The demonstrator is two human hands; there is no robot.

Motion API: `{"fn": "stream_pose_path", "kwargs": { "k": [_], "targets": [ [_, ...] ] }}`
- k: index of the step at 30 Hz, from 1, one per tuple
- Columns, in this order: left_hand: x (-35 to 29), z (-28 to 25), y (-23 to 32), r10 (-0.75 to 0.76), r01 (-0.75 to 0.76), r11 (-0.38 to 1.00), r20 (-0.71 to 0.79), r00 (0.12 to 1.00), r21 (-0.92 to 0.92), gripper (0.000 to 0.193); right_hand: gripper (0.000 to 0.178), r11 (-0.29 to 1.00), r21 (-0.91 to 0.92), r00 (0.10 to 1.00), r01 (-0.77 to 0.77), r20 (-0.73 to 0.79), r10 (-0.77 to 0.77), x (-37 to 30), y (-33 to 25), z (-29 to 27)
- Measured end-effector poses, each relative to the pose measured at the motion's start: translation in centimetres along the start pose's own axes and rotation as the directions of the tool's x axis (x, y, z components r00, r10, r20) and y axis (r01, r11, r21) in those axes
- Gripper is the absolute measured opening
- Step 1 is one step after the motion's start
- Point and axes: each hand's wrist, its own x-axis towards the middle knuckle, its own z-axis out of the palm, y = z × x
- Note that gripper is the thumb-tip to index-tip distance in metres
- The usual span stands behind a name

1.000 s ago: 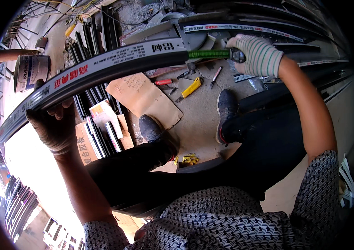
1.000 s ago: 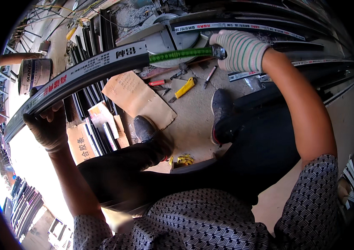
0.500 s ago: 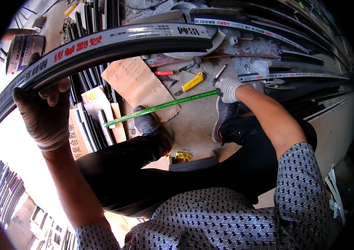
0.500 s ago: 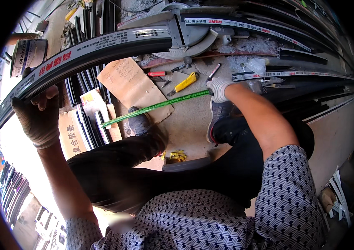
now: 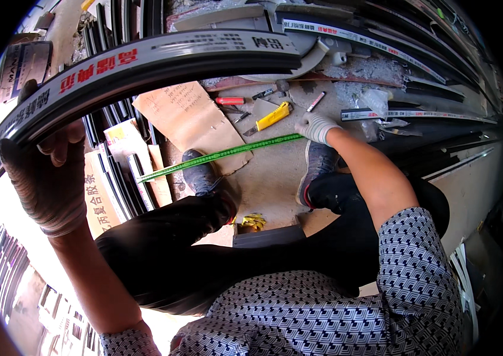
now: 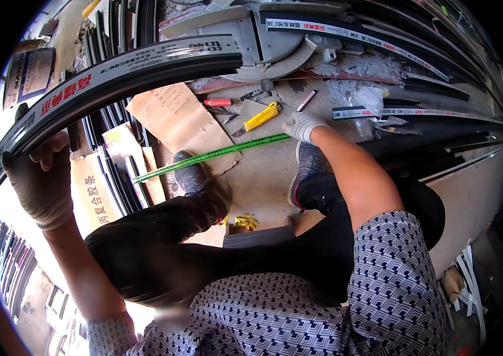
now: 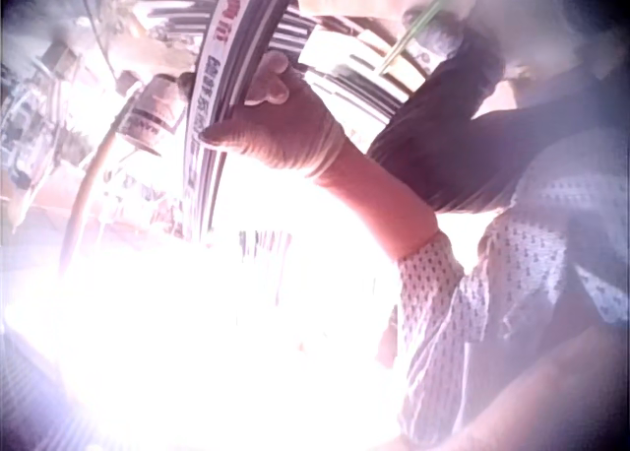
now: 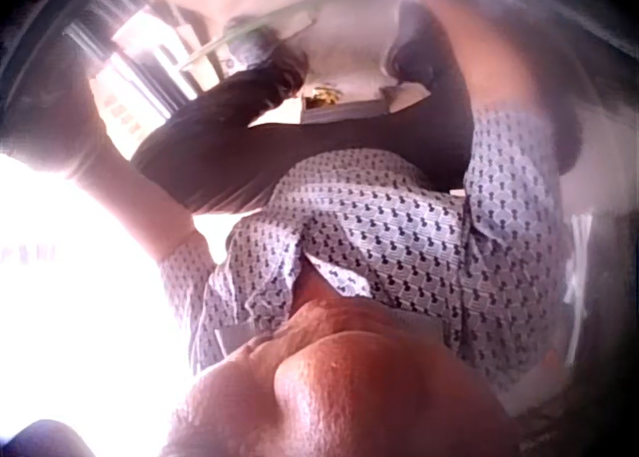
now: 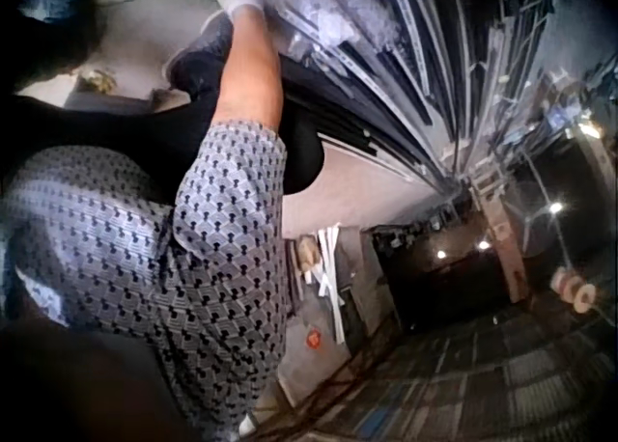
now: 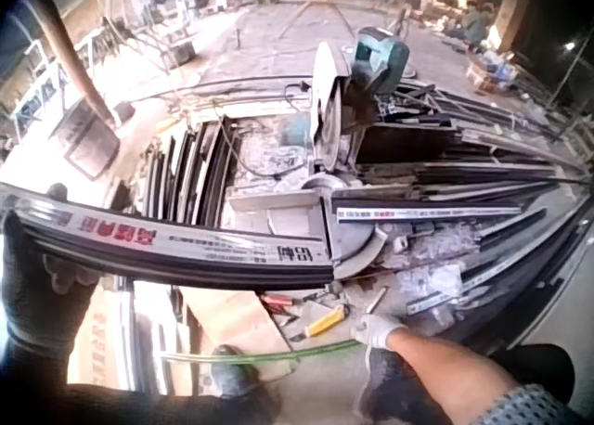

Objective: The person measures a long metal profile with a tape measure and marks it with a marker. They then place the profile on a miter saw, cut it, and repeat the process for a second piece. The person wears gloves and uses a tape measure, marker, and miter saw.

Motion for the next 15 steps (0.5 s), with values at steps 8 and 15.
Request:
{"fn": "stream_pose_path", "kwargs": {
  "k": [8,15],
  "targets": [
    [0.2,1.7,-0.5,0.015,-0.008,0.996,-0.08,0.997,0.084,0.08,0.053,0.862,0.223,0.841,-0.454,-0.213,0.498,4.5,0.2,-0.5],
    [0.8,1.7,-0.8,-0.065,0.064,0.997,-0.028,0.997,-0.047,0.076,0.047,0.811,0.3,0.783,-0.503,-0.24,0.574,7.2,0.6,-0.2]
  ]
}}
